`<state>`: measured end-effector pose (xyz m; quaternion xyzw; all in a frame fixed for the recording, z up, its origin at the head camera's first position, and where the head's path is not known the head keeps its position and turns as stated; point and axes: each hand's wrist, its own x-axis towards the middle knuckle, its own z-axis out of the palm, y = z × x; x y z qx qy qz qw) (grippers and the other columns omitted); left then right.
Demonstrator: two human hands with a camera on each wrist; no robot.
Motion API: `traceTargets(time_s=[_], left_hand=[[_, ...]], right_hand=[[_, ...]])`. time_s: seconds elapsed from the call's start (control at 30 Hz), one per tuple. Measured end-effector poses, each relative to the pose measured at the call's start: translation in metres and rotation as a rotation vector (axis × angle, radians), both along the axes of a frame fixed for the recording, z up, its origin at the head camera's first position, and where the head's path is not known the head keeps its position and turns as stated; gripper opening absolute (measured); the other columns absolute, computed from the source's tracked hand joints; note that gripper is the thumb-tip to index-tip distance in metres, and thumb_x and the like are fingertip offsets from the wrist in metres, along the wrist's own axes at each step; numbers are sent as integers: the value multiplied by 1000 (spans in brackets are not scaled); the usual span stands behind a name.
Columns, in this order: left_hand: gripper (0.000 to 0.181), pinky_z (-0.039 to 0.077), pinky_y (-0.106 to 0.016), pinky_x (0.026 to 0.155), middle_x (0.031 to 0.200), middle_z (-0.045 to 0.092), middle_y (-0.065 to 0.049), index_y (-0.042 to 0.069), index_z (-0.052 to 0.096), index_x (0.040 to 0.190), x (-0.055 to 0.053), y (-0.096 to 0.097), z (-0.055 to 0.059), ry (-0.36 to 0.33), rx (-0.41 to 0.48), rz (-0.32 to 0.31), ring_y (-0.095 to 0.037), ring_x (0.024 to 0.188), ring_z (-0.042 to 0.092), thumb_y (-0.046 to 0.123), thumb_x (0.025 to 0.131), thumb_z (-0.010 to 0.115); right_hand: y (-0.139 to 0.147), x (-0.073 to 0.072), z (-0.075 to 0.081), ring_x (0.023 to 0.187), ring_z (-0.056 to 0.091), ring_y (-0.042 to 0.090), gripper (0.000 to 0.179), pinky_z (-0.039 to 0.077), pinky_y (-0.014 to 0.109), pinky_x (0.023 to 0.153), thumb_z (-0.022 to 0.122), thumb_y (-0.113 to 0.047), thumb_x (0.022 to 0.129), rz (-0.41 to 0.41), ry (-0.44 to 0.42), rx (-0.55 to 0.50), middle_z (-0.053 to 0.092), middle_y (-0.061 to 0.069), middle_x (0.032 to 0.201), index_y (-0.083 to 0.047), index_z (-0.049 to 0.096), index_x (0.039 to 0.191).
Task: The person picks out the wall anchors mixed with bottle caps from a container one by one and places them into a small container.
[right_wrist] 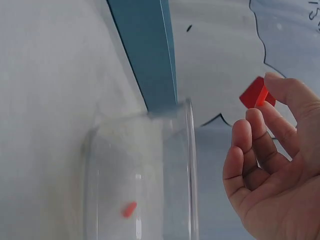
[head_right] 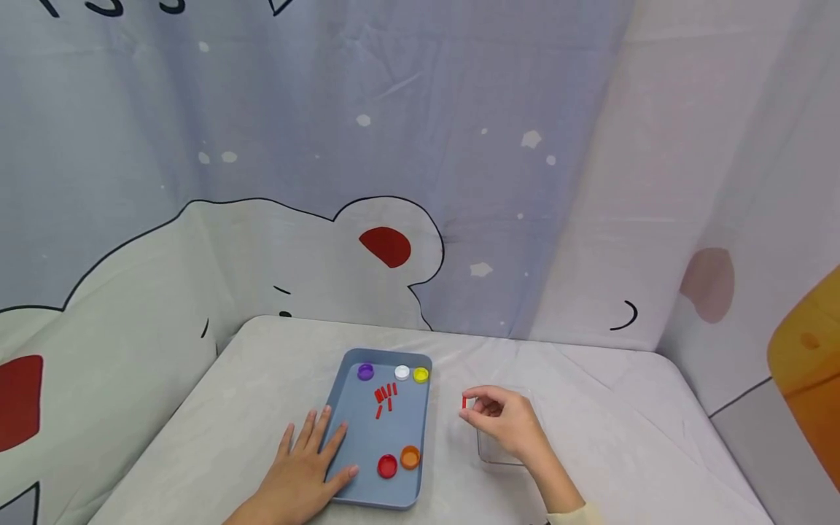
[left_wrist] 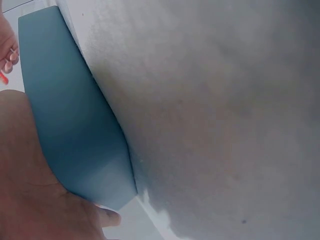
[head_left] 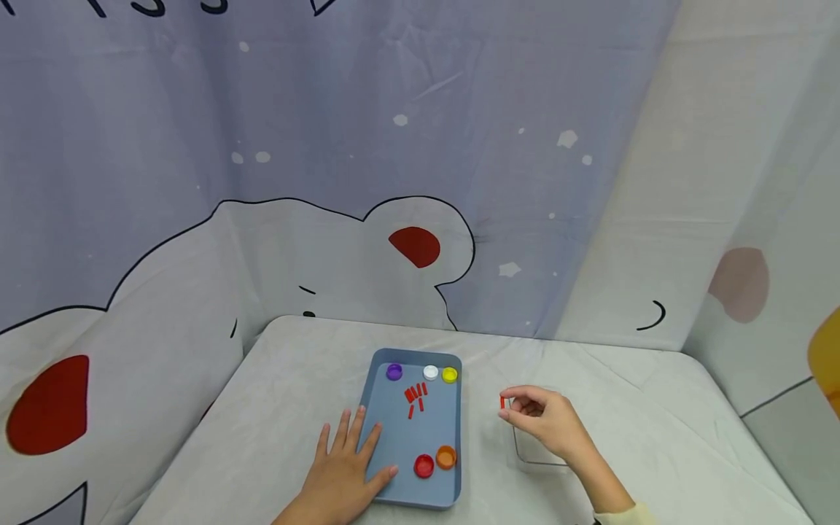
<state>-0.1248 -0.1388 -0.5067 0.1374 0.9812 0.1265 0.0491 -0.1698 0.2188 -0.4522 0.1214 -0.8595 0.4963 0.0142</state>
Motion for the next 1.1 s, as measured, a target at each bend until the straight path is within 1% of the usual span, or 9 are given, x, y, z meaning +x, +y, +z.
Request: traceTargets(time_s=[0.13,0.27,0.33,0.53,0.77,0.93,1.1], left_hand=[[85,5,-71,116,167,20,-18,13,47,153,0,0,-1,1,-5,0,-44,154,10,74,95,43],[85,5,-71,116,167,20,-18,12,47,153,0,0,1,0,-8,1,-44,154,10,74,95,43],[85,5,-71,116,167,20,-19,12,47,152,0,0,2,0,-7,1,-45,154,10,74,95,43],[85,4,-71,116,167,19,-18,12,47,153,0,0,2,-8,-3,4,-44,154,9,75,95,42],[85,5,-71,116,167,20,-19,12,47,153,1,0,3,-12,12,6,-45,154,10,73,95,43],[85,5,-71,116,167,20,-18,12,47,153,1,0,2,-11,9,6,-44,154,10,74,95,43],[85,5,-71,116,167,20,-18,12,47,153,1,0,1,-5,4,5,-44,154,10,74,95,42]], right_hand=[[13,2,0,73,64,10,35,54,24,69,83,-26,85,-26,-15,7,67,1,82,-5,74,113],[26,3,-2,70,63,11,35,53,24,69,83,-24,85,-42,-36,-1,66,1,78,-6,73,113],[31,4,-3,69,63,12,33,53,24,68,83,-24,85,-51,-43,-3,65,1,77,-8,73,112],[45,6,-6,71,63,10,31,52,24,67,84,-23,85,-85,-24,34,66,-1,82,-10,74,111],[56,8,-3,72,62,9,33,51,23,67,82,-24,86,-111,-42,61,67,0,83,-7,73,113],[64,9,-4,73,61,9,34,50,23,67,82,-26,87,-127,-59,55,67,1,87,-8,73,114],[72,8,-5,74,61,10,37,50,23,67,81,-27,88,-128,-75,53,67,2,88,-5,72,117]])
